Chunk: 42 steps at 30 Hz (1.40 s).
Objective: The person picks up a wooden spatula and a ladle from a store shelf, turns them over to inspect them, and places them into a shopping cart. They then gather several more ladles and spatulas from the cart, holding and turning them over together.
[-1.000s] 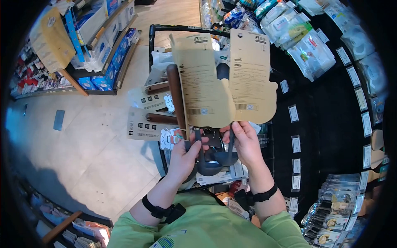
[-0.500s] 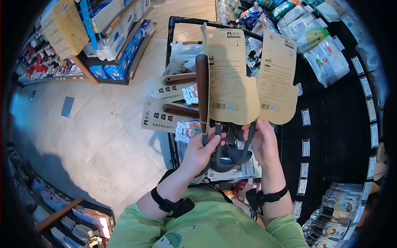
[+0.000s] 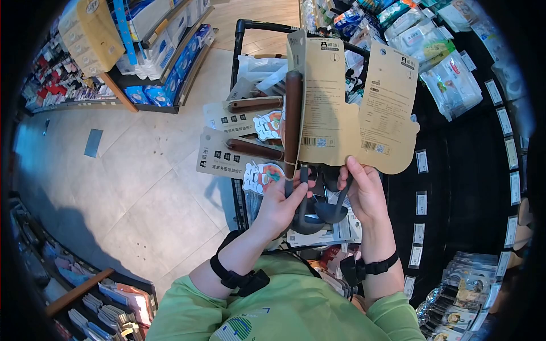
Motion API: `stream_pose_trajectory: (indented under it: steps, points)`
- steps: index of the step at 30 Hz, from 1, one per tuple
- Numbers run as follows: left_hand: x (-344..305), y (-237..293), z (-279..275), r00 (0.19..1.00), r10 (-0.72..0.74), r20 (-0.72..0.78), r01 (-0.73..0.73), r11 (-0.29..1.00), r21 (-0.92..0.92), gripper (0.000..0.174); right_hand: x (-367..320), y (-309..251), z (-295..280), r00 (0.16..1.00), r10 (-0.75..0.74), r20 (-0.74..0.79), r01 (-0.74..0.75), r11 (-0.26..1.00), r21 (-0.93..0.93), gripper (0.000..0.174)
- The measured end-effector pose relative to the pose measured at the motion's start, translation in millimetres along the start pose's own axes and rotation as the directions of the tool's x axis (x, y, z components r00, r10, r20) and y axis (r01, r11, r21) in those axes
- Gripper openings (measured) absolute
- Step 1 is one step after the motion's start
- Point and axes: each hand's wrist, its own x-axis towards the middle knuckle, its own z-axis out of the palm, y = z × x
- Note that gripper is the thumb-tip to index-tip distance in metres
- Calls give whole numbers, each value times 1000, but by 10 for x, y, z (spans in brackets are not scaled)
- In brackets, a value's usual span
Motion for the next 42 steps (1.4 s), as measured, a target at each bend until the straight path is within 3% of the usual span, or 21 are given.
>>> stream_pose_trajectory:
  steps: [4,6,8,10,11,12,14,15,18,21,25,26,30,32,33,35,36,38,42]
  points:
    - [11,-23,20,1000,27,-12,-26,1000,8,30,-10,17,7,1000,-6,15,6,1000,-9,20]
    - [6,-11,31,995,72,-68,-67,995,80,18,-41,70,57,996,-80,30,81,996,-23,20]
    - [-14,57,-22,999,22,-27,-19,994,111,17,-83,152,77,997,-38,65,51,975,-217,17]
    - [-67,55,-48,993,106,-45,-108,992,-58,17,-150,154,245,984,-150,96,176,898,-403,19]
    - [-104,123,-28,994,76,-81,-85,990,-112,24,-147,171,265,955,-247,163,295,756,-584,21]
    - [-117,133,-57,995,72,-68,-78,993,-92,24,-169,116,407,967,-140,212,220,878,-424,20]
    - [-169,133,-136,999,28,20,-25,992,-123,36,-236,180,561,982,-29,187,118,867,-484,19]
    - [-207,131,-151,995,96,-6,-95,985,-146,42,-260,172,637,957,-142,253,265,784,-561,22]
    - [-234,95,-358,998,-10,-65,3,993,-120,57,-237,253,853,769,-494,405,628,470,-620,34]
    - [-335,116,-310,977,34,-209,-80,974,-213,51,-354,251,1014,792,-368,486,585,235,-776,40]
    - [-524,235,-404,940,92,-328,-156,973,-173,35,-345,184,873,723,-364,588,691,369,-622,40]
    - [-588,269,-536,966,171,-195,-202,967,-153,23,-292,96,749,690,-367,624,724,324,-609,34]
    - [-814,509,-635,937,256,-237,-290,949,-123,20,200,47,178,869,-203,451,493,429,-757,22]
    - [-908,592,-700,913,288,-289,-338,931,-140,20,418,296,-26,883,-222,414,467,303,-831,24]
    - [-943,610,-766,904,306,-300,-359,922,-142,20,500,446,-46,879,-222,422,474,307,-825,24]
    - [-1009,675,-814,891,319,-324,-384,910,-158,19,615,660,2,853,-266,448,497,155,-854,28]
    - [-1048,707,-833,881,328,-340,-404,897,-182,19,657,708,47,848,-266,459,509,163,-845,28]
    - [-1109,733,-880,871,338,-356,-419,890,-180,19,779,780,146,889,-157,431,433,-21,-901,29]
    - [-1204,728,-897,862,341,-376,-441,870,-221,20,878,825,138,868,-212,450,464,23,-885,20]
